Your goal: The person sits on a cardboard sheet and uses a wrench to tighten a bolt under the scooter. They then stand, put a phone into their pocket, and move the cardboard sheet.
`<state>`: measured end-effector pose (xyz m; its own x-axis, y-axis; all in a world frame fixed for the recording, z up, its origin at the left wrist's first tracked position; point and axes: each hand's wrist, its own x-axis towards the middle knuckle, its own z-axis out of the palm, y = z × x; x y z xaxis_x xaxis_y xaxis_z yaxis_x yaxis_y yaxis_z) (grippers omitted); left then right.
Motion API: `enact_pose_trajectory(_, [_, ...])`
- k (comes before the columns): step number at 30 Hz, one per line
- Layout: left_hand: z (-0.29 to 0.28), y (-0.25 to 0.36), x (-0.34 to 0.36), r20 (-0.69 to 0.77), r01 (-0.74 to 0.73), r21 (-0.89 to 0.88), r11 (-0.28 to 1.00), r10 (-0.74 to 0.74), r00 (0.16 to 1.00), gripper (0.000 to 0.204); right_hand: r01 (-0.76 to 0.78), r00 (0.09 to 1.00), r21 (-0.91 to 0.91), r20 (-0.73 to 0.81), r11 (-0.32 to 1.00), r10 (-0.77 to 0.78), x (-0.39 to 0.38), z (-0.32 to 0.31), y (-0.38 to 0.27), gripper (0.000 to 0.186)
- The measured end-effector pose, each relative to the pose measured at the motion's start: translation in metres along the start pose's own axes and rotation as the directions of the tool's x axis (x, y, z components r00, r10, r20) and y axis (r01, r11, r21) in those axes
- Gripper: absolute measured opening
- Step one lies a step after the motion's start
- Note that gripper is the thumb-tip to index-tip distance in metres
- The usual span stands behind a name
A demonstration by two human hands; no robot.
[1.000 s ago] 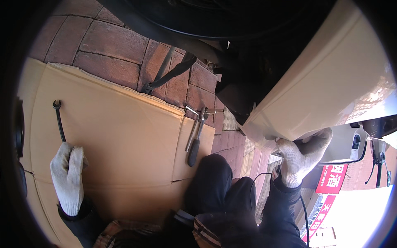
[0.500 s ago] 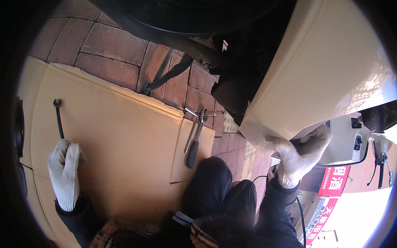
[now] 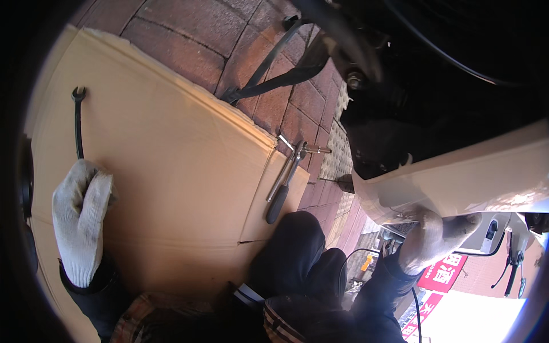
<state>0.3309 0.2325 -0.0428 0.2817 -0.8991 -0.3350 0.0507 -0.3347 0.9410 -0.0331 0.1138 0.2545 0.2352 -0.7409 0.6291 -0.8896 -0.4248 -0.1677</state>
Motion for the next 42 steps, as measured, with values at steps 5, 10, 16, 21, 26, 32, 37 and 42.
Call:
enact_pose_trajectory(5, [0.003, 0.010, -0.002, 0.085, -0.048, 0.116, 0.992, 0.039, 0.996, 0.010, 0.116, 0.993, -0.214, 0.024, 0.970, -0.113, 0.008, -0.005, 0.011, 0.079])
enact_pose_trajectory(10, [-0.004, 0.014, 0.000, 0.164, 0.030, 0.158, 0.987, -0.056, 0.985, 0.012, 0.025, 0.999, 0.165, 0.017, 0.986, -0.028, 0.010, -0.011, 0.017, 0.055])
enact_pose_trajectory(16, [0.001, 0.012, 0.003, 0.108, -0.045, 0.177, 0.983, 0.026, 0.994, 0.012, 0.386, 0.922, -0.319, 0.165, 0.866, -0.350, 0.007, -0.013, 0.018, 0.038])
enact_pose_trajectory(21, [-0.004, 0.010, 0.004, 0.126, -0.061, 0.131, 0.989, 0.045, 0.991, 0.007, 0.181, 0.983, -0.282, 0.009, 0.942, -0.186, 0.000, 0.001, 0.012, 0.054])
enact_pose_trajectory(26, [-0.004, 0.011, -0.002, 0.039, -0.011, 0.058, 0.998, 0.008, 0.999, 0.011, 0.291, 0.953, -0.360, 0.030, 0.886, -0.301, 0.000, 0.011, -0.001, 0.072])
enact_pose_trajectory(32, [-0.028, -0.007, 0.014, -0.220, 0.065, -0.084, 0.994, -0.082, 0.972, 0.038, 0.018, 0.996, 0.238, 0.082, 0.971, -0.039, -0.001, 0.016, -0.009, 0.047])
enact_pose_trajectory(37, [-0.040, -0.024, 0.026, -0.410, -0.035, 0.037, 0.999, 0.047, 0.911, 0.046, -0.112, 0.993, 0.226, -0.019, 0.968, 0.119, -0.001, 0.023, -0.012, 0.085])
enact_pose_trajectory(42, [-0.036, -0.017, 0.024, -0.411, -0.036, 0.128, 0.991, 0.086, 0.908, 0.047, -0.067, 0.998, 0.226, -0.003, 0.972, 0.069, -0.003, 0.026, -0.017, 0.091])
